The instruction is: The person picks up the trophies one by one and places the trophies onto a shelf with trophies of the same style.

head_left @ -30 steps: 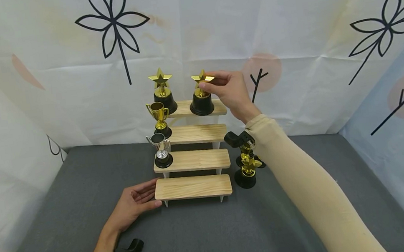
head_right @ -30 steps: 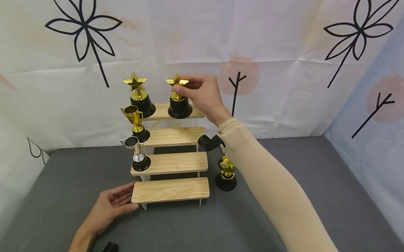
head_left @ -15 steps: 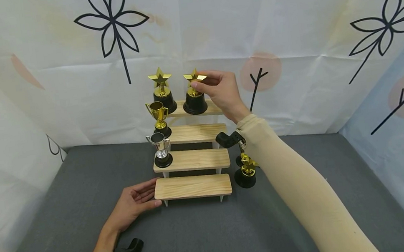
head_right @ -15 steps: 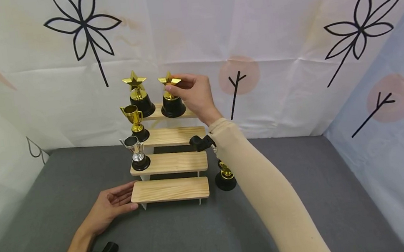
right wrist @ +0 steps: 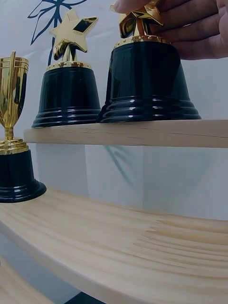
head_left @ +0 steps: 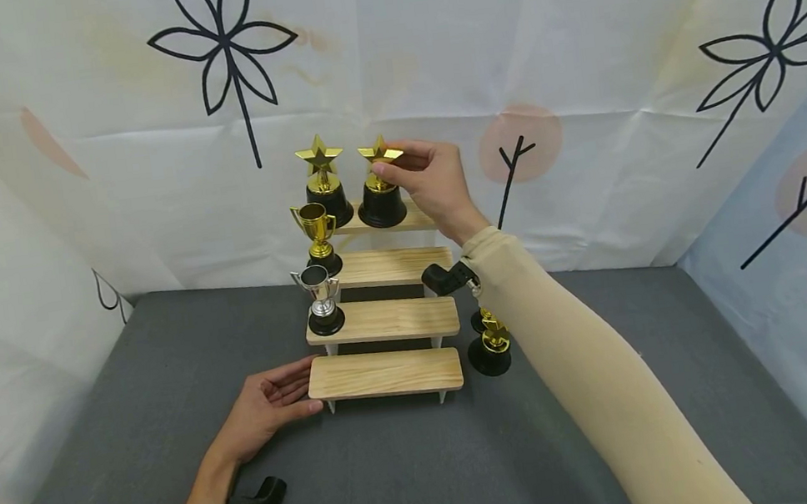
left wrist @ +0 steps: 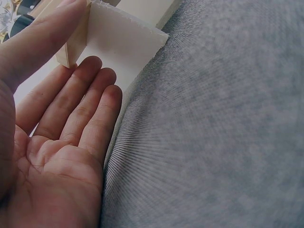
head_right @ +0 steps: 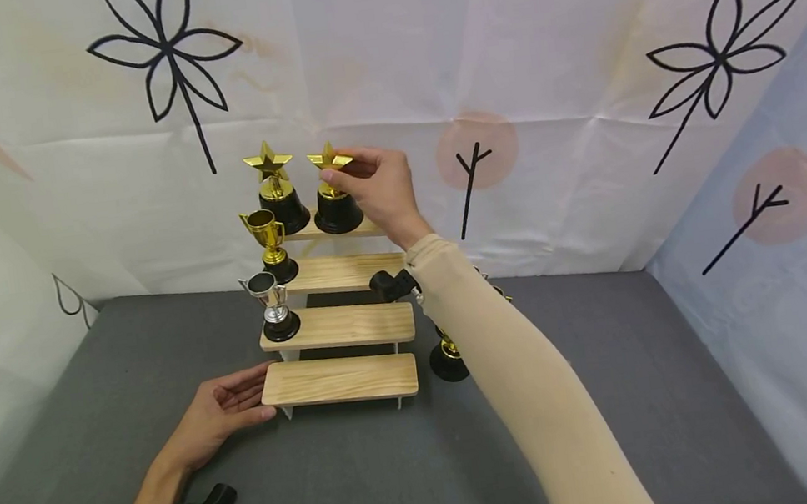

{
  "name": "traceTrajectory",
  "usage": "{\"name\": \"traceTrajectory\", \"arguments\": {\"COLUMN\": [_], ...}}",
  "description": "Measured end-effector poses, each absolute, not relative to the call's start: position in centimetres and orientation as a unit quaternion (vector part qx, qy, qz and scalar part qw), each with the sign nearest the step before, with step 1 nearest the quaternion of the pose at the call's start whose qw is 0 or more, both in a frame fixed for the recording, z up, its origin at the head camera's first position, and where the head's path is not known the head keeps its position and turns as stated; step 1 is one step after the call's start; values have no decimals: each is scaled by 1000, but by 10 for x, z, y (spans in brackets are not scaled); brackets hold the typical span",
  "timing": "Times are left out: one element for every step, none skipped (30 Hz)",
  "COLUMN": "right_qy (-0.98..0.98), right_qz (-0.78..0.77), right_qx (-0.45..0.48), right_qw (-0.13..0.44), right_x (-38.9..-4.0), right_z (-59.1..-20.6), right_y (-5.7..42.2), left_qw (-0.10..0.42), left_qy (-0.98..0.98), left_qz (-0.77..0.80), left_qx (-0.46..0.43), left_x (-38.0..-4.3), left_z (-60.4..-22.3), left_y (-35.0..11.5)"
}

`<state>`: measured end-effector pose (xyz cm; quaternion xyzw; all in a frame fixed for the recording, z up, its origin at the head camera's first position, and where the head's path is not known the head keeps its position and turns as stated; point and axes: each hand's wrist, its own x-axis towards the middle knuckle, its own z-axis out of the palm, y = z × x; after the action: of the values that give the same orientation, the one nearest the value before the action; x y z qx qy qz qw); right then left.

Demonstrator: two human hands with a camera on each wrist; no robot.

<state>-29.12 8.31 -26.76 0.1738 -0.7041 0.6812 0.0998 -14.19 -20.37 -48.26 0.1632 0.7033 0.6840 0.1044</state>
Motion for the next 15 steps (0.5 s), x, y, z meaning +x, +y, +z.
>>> {"name": "traceTrajectory", "arguments": {"right_qy": [-705, -705, -707, -708, -709, -709, -710, -710, -711, -711, -712, -711, -711, -711, -712], "right_qz": [680, 679, 677, 676, 674, 673, 673, 672, 671, 671, 671, 672, 673, 673, 673], "right_qx": [175, 175, 176, 177, 178, 179, 180, 180, 180, 180, 179, 178, 175, 175, 174], "right_qw": [101, 101, 103, 104, 106, 107, 108, 108, 109, 109, 109, 107, 105, 105, 104], "right_x": [-291, -291, -291, -291, -291, -291, -291, -291, -291, -291, -291, -290, -290, -290, -290], "right_z": [-268, -268, -268, -269, -269, -269, -269, -269, -269, -269, -268, -268, -267, -267, -267], "right_y": [83, 82, 82, 82, 82, 81, 81, 81, 80, 80, 80, 80, 79, 79, 79], "left_qw": [105, 106, 106, 107, 107, 107, 107, 107, 107, 107, 106, 106, 106, 106, 106], "left_qy": [703, 703, 702, 702, 702, 702, 702, 702, 702, 703, 703, 703, 703, 704, 704], "left_qz": [684, 685, 685, 685, 686, 686, 686, 686, 685, 685, 685, 685, 685, 685, 684], "left_qx": [163, 162, 162, 162, 161, 161, 161, 161, 160, 160, 159, 159, 158, 158, 158], "left_x": [-142, -142, -142, -142, -142, -142, -142, -142, -142, -142, -142, -141, -141, -141, -141], "left_z": [-483, -483, -483, -483, -483, -482, -482, -482, -482, -481, -481, -481, -480, -480, -480], "left_y": [-204, -204, -204, -204, -204, -203, -203, -203, -203, -203, -203, -203, -203, -203, -203]}}
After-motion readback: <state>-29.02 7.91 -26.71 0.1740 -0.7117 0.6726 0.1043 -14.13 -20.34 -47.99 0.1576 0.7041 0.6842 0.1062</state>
